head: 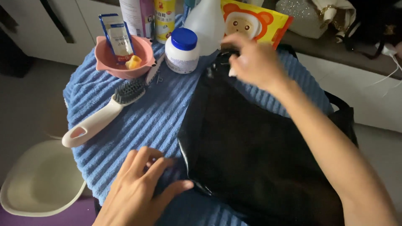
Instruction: Wiping a black leather bag with wet wipes to clean its surface and strap.
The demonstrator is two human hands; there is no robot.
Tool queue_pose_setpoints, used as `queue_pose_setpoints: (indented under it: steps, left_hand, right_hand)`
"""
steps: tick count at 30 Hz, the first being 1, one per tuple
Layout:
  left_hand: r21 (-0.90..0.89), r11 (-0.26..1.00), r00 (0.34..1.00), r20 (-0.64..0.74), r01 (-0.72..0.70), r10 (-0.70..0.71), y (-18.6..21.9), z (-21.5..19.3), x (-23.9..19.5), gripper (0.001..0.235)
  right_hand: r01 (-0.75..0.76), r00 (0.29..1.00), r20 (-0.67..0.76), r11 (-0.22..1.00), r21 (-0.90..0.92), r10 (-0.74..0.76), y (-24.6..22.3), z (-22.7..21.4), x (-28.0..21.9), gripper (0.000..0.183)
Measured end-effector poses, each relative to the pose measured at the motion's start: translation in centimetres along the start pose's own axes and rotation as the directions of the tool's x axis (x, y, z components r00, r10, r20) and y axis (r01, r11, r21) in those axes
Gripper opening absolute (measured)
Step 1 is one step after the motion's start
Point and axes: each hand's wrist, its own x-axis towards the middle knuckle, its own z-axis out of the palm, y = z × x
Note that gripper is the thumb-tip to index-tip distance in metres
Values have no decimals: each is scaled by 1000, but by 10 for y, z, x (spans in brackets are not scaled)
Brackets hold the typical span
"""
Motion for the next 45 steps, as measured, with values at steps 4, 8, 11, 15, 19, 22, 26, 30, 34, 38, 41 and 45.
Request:
queue_pose_setpoints:
  steps: [4, 8, 11, 15, 19, 22, 26, 30, 34, 38, 41, 45]
  left_hand:
    - [-59, 994, 966, 247, 94, -77, 3, -17, 36, 55]
    - [-251, 934, 871, 479, 254, -109, 24, -50, 63, 50]
    - [-529, 698, 817, 559, 483, -142, 29, -48, 70, 40]
    - [-705, 173, 719, 629, 688, -294, 41, -48, 87, 27]
    - [-657, 154, 667, 677, 738, -311, 56, -58, 107, 54]
    - [-515, 312, 600, 722, 798, -343, 67, -63, 124, 84]
    - [-583, 385, 682, 702, 716, -206, 59, -40, 132, 98]
    - [-607, 399, 688, 720, 688, -91, 58, -16, 132, 101]
    - [-460, 471, 602, 770, 753, -211, 75, -17, 136, 86]
    - [-384, 682, 667, 716, 623, -206, 68, -3, 135, 82]
    - [-373, 695, 671, 710, 615, -212, 67, 0, 134, 79]
    - [-359, 726, 693, 686, 586, -221, 66, 2, 133, 74]
  right_hand:
    - [216, 975, 120, 914, -344, -186, -4, 22, 1, 51]
    - [344, 911, -34, 804, -484, -410, 18, 34, -2, 18]
    - [388, 850, -134, 778, -495, -509, 32, 32, -11, 12]
    - [351, 853, -316, 905, -241, -415, 58, 33, -38, 11]
    - [278, 899, -294, 943, -185, -323, 64, 24, -73, 8]
    - [251, 911, -343, 968, 17, -230, 68, 27, -86, 5]
    - [58, 949, -313, 968, 244, 22, 66, 26, -85, 13]
    - [-330, 795, -211, 697, 637, 569, 33, 3, -72, 24]
    - [-28, 779, -464, 764, 645, 421, 28, -1, -54, 25]
    - [-103, 826, -420, 833, 544, 377, 23, 12, -52, 33]
    - [-139, 885, -391, 945, 297, 253, 30, 15, -58, 27]
    - [-196, 858, -438, 959, 207, 270, 40, 5, -65, 20]
